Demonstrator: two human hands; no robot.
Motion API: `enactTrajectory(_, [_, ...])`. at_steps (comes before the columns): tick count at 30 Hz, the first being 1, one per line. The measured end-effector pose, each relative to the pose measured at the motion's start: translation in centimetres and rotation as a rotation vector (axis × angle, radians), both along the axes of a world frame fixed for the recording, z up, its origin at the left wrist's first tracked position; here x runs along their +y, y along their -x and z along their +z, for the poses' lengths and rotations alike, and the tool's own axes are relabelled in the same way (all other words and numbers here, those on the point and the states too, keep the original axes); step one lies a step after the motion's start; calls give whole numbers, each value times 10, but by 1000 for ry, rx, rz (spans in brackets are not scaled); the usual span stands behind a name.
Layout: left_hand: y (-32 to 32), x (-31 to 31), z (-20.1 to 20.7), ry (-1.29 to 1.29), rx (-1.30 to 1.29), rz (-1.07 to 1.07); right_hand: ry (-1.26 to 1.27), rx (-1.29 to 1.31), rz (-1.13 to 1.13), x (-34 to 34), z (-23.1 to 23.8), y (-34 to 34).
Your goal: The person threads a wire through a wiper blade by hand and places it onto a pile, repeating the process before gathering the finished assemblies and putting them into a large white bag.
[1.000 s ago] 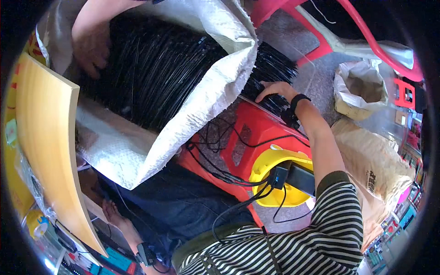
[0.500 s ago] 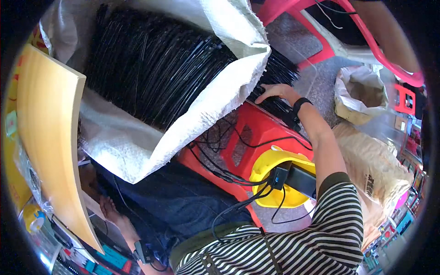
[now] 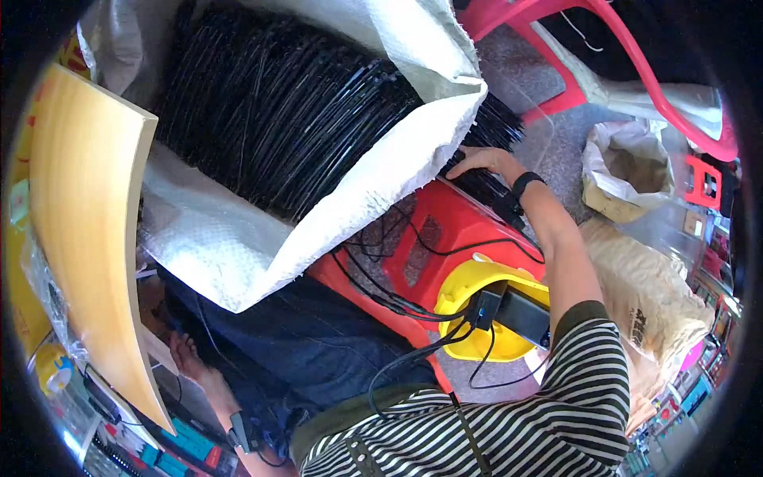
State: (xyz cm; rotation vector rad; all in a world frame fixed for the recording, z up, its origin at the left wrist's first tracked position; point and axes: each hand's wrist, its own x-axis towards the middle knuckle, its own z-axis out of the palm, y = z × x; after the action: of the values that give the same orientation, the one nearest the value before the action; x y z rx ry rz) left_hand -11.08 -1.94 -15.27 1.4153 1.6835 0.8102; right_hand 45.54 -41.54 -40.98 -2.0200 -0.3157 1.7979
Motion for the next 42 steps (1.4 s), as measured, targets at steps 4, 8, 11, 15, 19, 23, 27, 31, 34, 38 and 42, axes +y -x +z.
enactTrajectory(4, [0, -2, 3, 9, 47, -11, 12, -11, 83, 10, 21, 4])
enactTrajectory(8, [-31, -21, 16, -84, 31, -113, 4, 10, 0, 5, 37, 4])
enactTrajectory(11, [-11, -4, 6, -50, 59, -2, -10, 9, 7, 8, 57, -1])
enactTrajectory(15, [-1, 4, 5, -19, 42, 6, -91, 81, -99, 5, 61, -4])
enactTrajectory(19, [-4, 7, -1, -8, 35, 12, -99, 80, -319, -33, 26, -24])
enactTrajectory(23, [2, 6, 3, -41, 12, -99, -228, 219, -469, -5, 95, -19])
enactTrajectory(27, [2, 8, 2, -25, -9, -63, -255, 209, -497, -6, 121, -24])
enactTrajectory(31, [-4, 1, 4, 4, -34, 19, -262, 153, -559, -5, 148, -18])
enactTrajectory(34, [8, 4, 4, 21, -77, 18, -281, 145, -600, -13, 146, -25])
enactTrajectory(38, [11, 1, 9, 63, -174, 14, -256, 119, -618, -20, 148, -31])
enactTrajectory(42, [6, -7, 21, 33, -155, -128, -300, 136, -596, -14, 174, -31])
